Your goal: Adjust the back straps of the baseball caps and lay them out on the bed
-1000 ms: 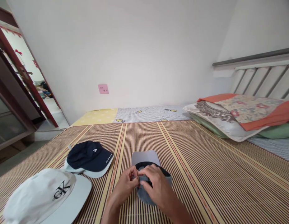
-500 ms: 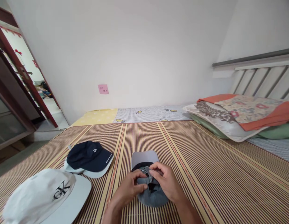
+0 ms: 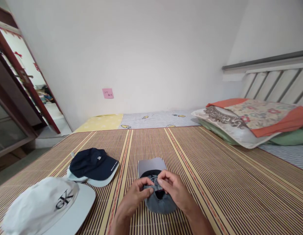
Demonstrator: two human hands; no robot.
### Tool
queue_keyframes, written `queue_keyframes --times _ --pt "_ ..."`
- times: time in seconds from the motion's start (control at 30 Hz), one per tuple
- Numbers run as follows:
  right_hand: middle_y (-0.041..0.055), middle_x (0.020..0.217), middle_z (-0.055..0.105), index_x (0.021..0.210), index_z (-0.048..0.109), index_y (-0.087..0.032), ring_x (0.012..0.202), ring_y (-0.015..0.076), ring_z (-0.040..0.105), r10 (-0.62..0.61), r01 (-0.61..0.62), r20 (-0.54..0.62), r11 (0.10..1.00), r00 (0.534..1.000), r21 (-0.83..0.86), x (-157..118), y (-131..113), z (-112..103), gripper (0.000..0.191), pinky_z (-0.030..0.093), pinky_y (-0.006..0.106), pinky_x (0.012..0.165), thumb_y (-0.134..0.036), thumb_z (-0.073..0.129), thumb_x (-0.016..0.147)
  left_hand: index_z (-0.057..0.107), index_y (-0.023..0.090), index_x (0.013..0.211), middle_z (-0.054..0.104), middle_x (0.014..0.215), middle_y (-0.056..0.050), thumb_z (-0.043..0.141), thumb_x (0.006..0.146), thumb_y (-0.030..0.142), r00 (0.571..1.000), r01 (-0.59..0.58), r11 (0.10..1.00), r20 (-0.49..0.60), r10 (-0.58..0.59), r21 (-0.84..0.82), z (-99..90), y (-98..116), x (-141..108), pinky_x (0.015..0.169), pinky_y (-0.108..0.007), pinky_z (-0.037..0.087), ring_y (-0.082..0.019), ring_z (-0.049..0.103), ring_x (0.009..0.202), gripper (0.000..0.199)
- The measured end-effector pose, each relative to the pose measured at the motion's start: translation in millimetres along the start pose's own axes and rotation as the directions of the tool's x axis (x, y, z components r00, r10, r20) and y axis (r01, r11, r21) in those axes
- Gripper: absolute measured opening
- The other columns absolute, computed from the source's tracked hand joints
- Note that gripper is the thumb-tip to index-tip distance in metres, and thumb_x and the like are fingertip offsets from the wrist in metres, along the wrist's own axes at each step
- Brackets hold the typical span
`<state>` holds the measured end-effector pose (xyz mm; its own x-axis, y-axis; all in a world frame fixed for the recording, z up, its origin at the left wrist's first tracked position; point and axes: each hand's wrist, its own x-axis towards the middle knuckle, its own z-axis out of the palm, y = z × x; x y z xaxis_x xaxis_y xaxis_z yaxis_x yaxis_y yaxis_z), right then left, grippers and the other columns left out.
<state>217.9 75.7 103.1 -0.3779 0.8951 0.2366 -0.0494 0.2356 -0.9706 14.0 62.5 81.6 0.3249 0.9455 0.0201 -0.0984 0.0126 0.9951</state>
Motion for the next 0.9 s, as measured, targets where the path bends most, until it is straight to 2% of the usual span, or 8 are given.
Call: queue_keyframes --times 0.23,0.4,0.5,0.6,0.73,0.9 --pt "-0.0026 0.076 0.053 0.084 0.062 -0.021 0.070 0.0149 0.049 -0.055 0.053 -0.019 0.992 0.998 -0.117 -3.5 -0.1 -5.3 0.019 0.037 0.029 0.065 -0.036 0.061 0.096 0.064 0.020 0.080 0.054 0.074 0.004 0.087 0.076 0.046 0.998 -0.056 0.987 -0.021 0.053 -0.151 17.2 -1.6 5.6 0.067 -0.025 0.034 -0.013 0.043 0.070 0.035" --pt "-0.0004 0.081 0.060 0.084 0.062 -0.021 0.075 0.0170 0.056 -0.061 0.057 -0.025 0.992 0.998 -0.111 -3.3 3.3 -9.8 0.014 0.043 0.030 0.071 -0.031 0.061 0.094 0.066 0.020 0.081 0.063 0.085 0.000 0.087 0.079 0.041 0.994 -0.109 0.977 0.001 0.111 -0.186 25.1 0.0 8.6 0.083 -0.028 0.041 -0.017 0.054 0.086 0.030" --pt "0.0016 0.086 0.064 0.083 0.062 -0.022 0.081 0.0189 0.062 -0.074 0.069 -0.037 0.991 0.997 -0.118 -3.6 -0.1 -10.5 0.009 0.046 0.032 0.075 -0.027 0.061 0.091 0.063 0.020 0.083 0.063 0.083 0.000 0.088 0.078 0.041 0.996 -0.078 0.973 0.013 0.083 -0.215 23.3 -5.2 10.2 0.075 -0.026 0.039 -0.016 0.054 0.080 0.033" --pt "0.0041 0.093 0.067 0.082 0.062 -0.022 0.086 0.0205 0.065 -0.086 0.076 -0.045 0.978 0.995 -0.192 -5.2 -7.9 -10.0 0.007 0.047 0.032 0.076 -0.023 0.059 0.089 0.061 0.020 0.084 0.062 0.083 0.001 0.088 0.078 0.040 0.997 -0.072 0.969 0.006 0.076 -0.237 21.1 -11.8 12.4 0.069 -0.025 0.036 -0.014 0.051 0.074 0.035" --pt "0.0044 0.092 0.067 0.079 0.059 -0.022 0.084 0.0199 0.065 -0.110 0.085 -0.061 0.946 0.992 -0.313 -6.0 -13.0 -8.2 0.008 0.046 0.031 0.072 -0.018 0.055 0.085 0.060 0.020 0.086 0.063 0.083 0.001 0.088 0.079 0.036 0.995 -0.102 0.965 -0.039 0.096 -0.240 22.1 -15.9 14.2 0.071 -0.025 0.038 -0.014 0.053 0.076 0.033" --pt "0.0032 0.088 0.066 0.075 0.055 -0.023 0.079 0.0188 0.063 -0.122 0.077 -0.090 0.916 0.988 -0.394 -4.3 -7.2 -6.7 0.012 0.044 0.030 0.069 -0.014 0.053 0.082 0.062 0.019 0.087 0.064 0.082 0.001 0.089 0.078 0.034 0.992 -0.114 0.967 -0.072 0.100 -0.229 25.5 -15.2 14.8 0.071 -0.025 0.039 -0.013 0.053 0.075 0.032"
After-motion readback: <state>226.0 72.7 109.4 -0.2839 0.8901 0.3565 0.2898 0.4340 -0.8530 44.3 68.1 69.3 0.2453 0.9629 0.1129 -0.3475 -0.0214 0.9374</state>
